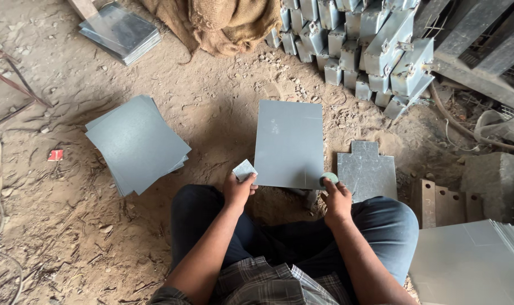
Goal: The person sits on the ground and smooths the edges of rectangular metal sheets using a small abrasive tool. They handle the sheets one at a time, rubbing the tool along the edges, then place the finished sheets into a stack.
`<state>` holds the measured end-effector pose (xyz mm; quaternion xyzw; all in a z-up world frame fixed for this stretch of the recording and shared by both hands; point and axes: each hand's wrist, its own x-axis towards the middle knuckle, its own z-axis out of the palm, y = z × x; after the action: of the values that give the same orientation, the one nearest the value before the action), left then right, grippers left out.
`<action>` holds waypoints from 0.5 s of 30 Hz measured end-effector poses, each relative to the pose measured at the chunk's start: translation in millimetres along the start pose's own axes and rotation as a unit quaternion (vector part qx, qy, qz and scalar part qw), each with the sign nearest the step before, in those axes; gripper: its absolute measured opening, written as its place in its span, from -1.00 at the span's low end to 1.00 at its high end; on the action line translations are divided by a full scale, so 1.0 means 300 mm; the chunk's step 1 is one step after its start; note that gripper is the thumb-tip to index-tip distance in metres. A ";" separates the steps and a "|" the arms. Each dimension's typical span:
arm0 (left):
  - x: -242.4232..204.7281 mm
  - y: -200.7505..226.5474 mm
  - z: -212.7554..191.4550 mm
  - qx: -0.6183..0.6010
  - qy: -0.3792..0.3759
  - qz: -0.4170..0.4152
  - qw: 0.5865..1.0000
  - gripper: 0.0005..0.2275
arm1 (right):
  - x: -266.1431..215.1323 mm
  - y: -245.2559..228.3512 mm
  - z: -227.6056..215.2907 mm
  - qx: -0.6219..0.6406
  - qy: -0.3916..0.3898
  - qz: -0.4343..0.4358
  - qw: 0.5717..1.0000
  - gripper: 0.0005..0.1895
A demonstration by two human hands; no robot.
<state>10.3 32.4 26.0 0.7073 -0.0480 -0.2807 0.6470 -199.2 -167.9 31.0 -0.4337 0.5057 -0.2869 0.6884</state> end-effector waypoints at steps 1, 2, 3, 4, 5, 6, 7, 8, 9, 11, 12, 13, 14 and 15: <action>-0.004 0.010 0.006 0.000 0.002 -0.013 1.000 -0.79 | -0.005 0.004 0.001 -0.002 -0.004 0.002 1.000 -0.65; -0.004 0.020 0.014 0.005 -0.018 -0.024 1.000 -0.80 | -0.009 0.007 0.002 -0.003 -0.009 0.004 1.000 -0.65; -0.005 0.027 0.017 0.011 -0.036 -0.035 0.999 -0.81 | -0.011 0.011 0.006 0.002 -0.016 0.004 1.000 -0.66; -0.005 0.032 0.020 0.017 -0.054 -0.046 0.997 -0.81 | -0.013 0.013 0.010 0.007 -0.024 0.004 1.000 -0.66; -0.003 0.034 0.022 0.022 -0.086 -0.053 0.995 -0.81 | -0.017 0.015 0.013 0.012 -0.032 0.005 0.999 -0.67; 0.000 0.034 0.025 0.027 -0.118 -0.059 0.991 -0.80 | -0.020 0.015 0.014 0.018 -0.038 0.010 0.999 -0.67; 0.002 0.032 0.024 0.032 -0.149 -0.065 0.986 -0.79 | -0.024 0.013 0.019 0.025 -0.045 0.015 0.999 -0.68; 0.000 0.026 0.027 0.036 -0.154 -0.062 0.985 -0.79 | -0.028 0.008 0.023 0.031 -0.053 0.020 0.998 -0.68; -0.003 0.019 0.029 0.041 -0.158 -0.060 0.985 -0.79 | -0.033 0.000 0.026 0.028 -0.051 0.019 0.998 -0.69; -0.006 0.000 0.023 0.032 -0.156 -0.056 0.986 -0.79 | -0.044 -0.015 0.030 0.021 -0.047 0.019 0.999 -0.70; -0.006 -0.012 0.017 0.019 -0.150 -0.055 0.987 -0.78 | -0.049 -0.020 0.032 0.017 -0.048 0.021 0.998 -0.70; -0.005 -0.025 0.015 0.004 -0.145 -0.053 0.988 -0.77 | -0.052 -0.027 0.031 0.013 -0.048 0.022 0.999 -0.71; -0.003 -0.038 0.009 -0.014 -0.138 -0.056 0.989 -0.77 | -0.055 -0.031 0.032 0.009 -0.049 0.022 0.999 -0.71; 0.000 -0.048 -0.001 -0.032 -0.131 -0.059 0.989 -0.76 | -0.057 -0.034 0.035 0.009 -0.047 0.022 0.999 -0.71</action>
<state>6.2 34.8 12.4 0.6446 -0.0815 -0.4103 0.6399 -194.4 -155.2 48.8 -0.4294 0.4799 -0.2549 0.7213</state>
